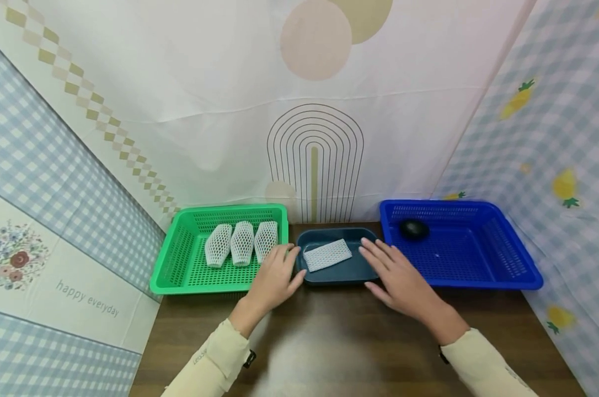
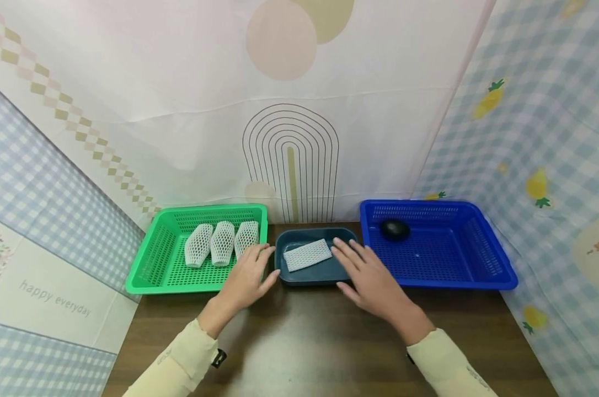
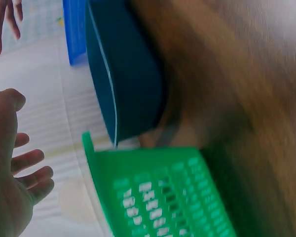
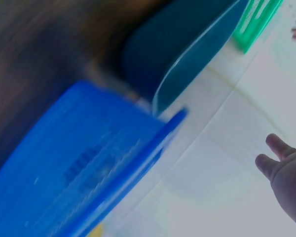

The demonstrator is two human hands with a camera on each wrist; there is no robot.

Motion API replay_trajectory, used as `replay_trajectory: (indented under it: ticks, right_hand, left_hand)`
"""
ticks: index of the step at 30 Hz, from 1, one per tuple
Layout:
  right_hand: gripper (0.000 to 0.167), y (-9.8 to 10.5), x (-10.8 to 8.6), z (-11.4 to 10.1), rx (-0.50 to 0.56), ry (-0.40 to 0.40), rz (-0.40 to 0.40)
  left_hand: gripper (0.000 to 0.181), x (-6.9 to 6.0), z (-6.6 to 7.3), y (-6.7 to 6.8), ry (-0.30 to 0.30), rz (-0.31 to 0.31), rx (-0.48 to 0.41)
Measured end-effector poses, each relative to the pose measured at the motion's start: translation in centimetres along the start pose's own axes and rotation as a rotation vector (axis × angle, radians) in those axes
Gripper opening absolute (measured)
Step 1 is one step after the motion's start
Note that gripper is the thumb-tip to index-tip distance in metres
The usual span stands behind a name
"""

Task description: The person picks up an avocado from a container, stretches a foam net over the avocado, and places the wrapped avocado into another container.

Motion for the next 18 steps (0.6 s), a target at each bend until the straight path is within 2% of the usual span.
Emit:
replay_trajectory:
  ticks: [7,13,18]
  right_hand:
    - [0.093,1.9,-0.8,4.8,-0.049,-0.092,-0.039]
    - [0.098,2.1,-0.8,8.7,-0.05,-0.139,-0.085]
    - [0.099,1.9,-0.1,11.7,-0.064,-0.17,-0.117]
  left_hand:
    - [0.053,-0.6,3.1,-1.9,-0.116,0.015,0.065]
    - [0.049,-2.0,5.2,-4.0,-0.115,-0.033,0.093]
    - [0.045,-2.5,5.6,-5.3,-0.12,-0.069,0.156]
Point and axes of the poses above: each hand's wrist, its own x-axis towards the middle knuckle, its own y-axis out of the back of the hand, z = x × y, the point moved 4 cm from there along x, towards the middle knuckle, and after that the axes turned 14 degrees about z, right-handed, at the moved point
